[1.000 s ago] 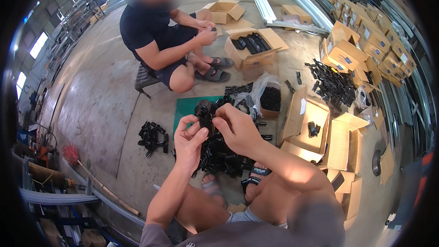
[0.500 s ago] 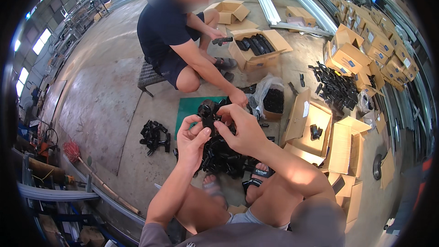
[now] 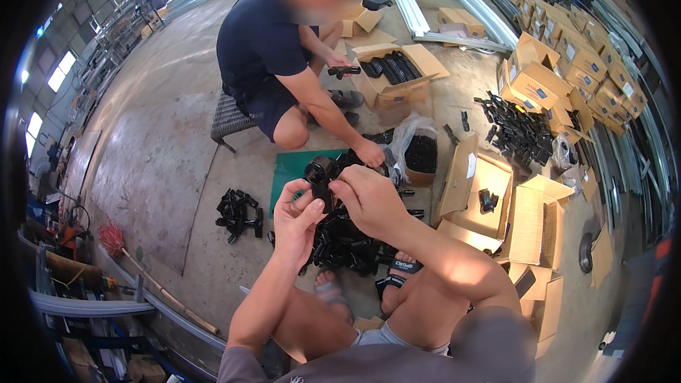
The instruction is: The person picks up black plastic components from a pile on the floor and places them into cardboard boxes.
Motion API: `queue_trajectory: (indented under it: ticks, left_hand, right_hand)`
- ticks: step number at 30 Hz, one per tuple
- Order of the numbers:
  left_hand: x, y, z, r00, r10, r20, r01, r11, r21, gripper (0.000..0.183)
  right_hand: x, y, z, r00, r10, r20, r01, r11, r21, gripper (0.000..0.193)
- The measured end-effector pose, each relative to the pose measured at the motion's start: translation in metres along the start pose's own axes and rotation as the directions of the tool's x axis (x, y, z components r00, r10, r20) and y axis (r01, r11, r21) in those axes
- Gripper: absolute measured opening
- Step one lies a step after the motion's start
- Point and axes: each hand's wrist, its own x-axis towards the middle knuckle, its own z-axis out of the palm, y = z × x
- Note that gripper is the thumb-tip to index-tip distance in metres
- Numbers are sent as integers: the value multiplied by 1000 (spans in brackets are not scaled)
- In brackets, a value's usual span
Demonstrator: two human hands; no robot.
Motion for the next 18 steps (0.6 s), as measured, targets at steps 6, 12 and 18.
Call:
queue_trajectory:
  ticks: [6,12,18]
  left_hand:
    - [6,1,-18,967,-110,230,199,888,-414,39]
    - [3,1,-25,926,-102,364,287,816,-502,46]
    - [0,5,-17,948,-166,273,287,818,-498,45]
  right_hand:
    - [-3,3,-8,995,39,-95,-37,999,29,34]
    - [-4,-3,-8,992,53,-110,-49,998,42,24]
    - [-3,-6,-11,985,151,-83,-144,986,86,17]
